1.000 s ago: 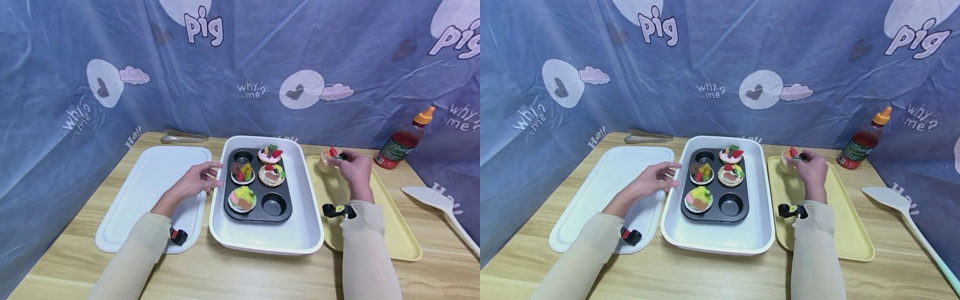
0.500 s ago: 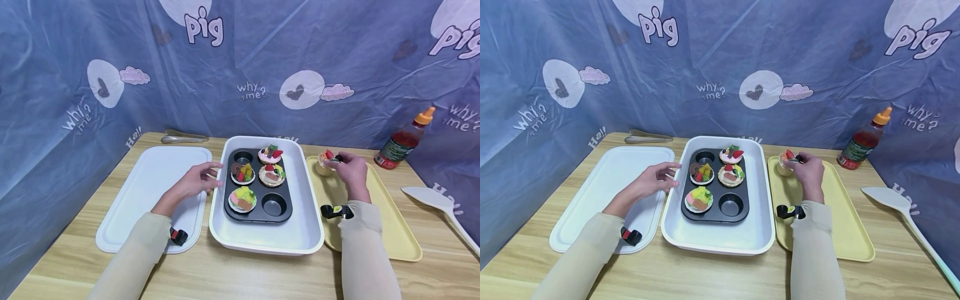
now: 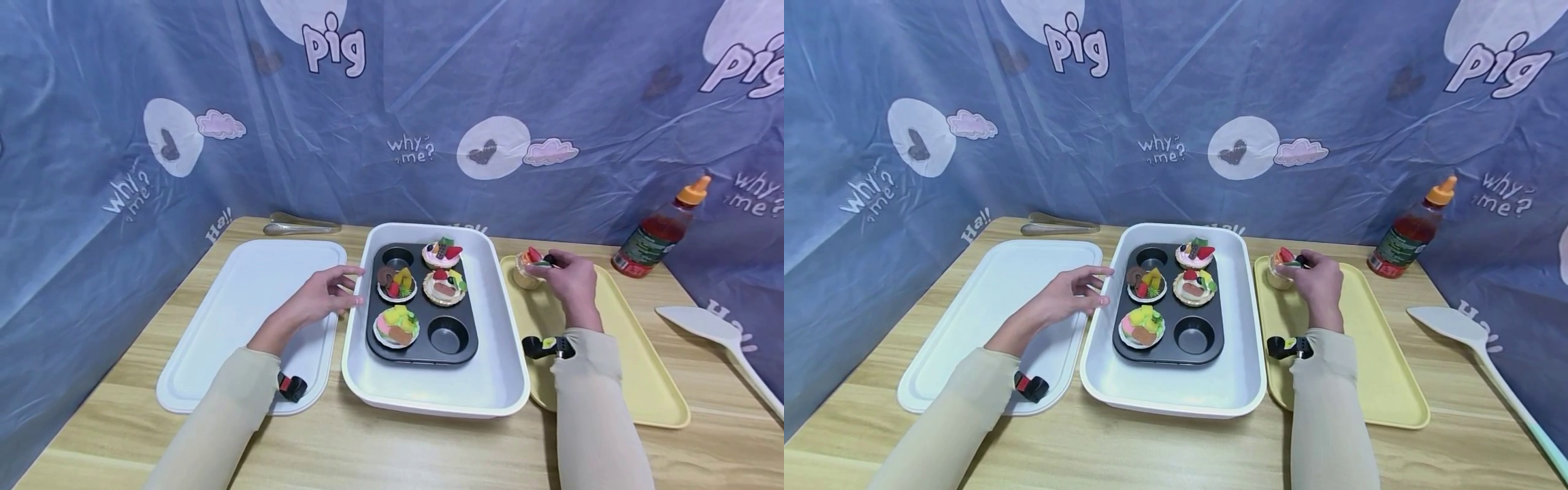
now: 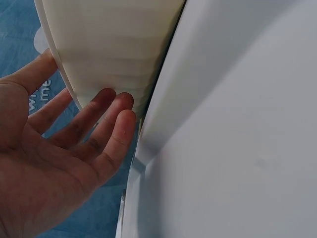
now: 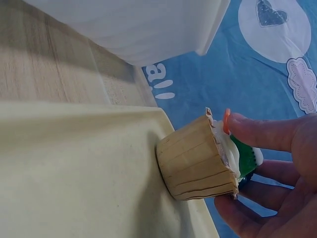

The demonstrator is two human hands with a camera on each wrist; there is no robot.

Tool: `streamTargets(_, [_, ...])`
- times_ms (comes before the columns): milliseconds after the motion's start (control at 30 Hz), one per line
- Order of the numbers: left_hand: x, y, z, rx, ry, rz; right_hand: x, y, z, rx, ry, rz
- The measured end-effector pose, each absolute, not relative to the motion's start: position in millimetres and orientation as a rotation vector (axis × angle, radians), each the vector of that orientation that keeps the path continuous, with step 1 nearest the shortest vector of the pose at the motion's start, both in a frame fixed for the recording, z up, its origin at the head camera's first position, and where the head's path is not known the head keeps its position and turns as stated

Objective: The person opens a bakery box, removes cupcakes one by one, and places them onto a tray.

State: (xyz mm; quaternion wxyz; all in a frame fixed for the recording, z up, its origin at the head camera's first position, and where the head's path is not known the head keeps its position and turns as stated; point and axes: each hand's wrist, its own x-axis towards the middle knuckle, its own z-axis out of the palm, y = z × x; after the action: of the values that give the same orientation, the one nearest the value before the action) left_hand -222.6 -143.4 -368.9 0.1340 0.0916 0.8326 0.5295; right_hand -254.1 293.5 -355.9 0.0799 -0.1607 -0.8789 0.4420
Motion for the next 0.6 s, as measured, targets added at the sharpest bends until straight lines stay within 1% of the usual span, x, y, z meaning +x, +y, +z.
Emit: streamTargets(600, [-221.9, -143.3, -368.8, 0.255, 2.417, 1.533, -251.9, 296.7, -350.7, -0.492, -2.647, 1.307])
